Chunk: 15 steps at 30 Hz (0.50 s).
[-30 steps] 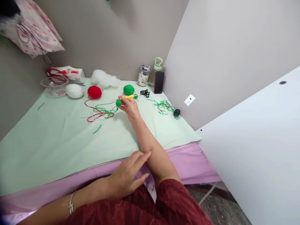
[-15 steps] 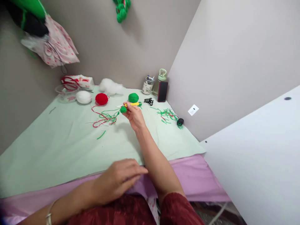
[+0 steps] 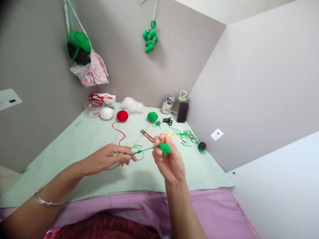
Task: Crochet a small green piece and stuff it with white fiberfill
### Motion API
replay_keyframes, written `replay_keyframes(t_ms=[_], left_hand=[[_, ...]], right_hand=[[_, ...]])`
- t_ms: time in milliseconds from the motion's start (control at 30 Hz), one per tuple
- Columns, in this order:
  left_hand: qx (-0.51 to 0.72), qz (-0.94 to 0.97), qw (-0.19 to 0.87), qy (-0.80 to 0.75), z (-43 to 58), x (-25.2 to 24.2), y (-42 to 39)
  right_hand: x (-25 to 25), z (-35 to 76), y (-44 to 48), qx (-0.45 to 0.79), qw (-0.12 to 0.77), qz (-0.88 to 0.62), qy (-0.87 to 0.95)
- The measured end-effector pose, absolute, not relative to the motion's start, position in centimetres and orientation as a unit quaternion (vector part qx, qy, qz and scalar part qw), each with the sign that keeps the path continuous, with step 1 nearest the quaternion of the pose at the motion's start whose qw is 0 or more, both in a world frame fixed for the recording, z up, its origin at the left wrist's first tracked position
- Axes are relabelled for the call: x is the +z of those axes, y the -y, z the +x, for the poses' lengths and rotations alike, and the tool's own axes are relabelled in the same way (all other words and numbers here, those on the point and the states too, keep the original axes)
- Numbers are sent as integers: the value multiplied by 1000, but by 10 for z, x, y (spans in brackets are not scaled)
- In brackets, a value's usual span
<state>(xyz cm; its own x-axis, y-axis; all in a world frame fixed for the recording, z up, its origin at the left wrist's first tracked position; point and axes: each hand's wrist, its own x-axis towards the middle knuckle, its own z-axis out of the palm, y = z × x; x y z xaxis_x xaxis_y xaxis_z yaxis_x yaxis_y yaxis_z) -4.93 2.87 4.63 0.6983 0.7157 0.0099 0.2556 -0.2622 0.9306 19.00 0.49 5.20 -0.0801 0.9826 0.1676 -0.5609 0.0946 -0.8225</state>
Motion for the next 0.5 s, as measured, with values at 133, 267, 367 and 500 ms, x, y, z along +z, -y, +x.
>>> replay_keyframes(t_ms=[133,267,367,500], left_hand=[[268,784,413,-378,-80,42,-40],[268,824,210,-453,-111,29,-68],[251,827,156,-477,-134,17,-94],[266,805,159,-506,-160,1,-123]], right_hand=[[51,210,10,552,697,-253,380],[57,206,17,455,699,-322,448],[63,200,24,385,687,-380,486],[72,230,41,297,699,-430,488]])
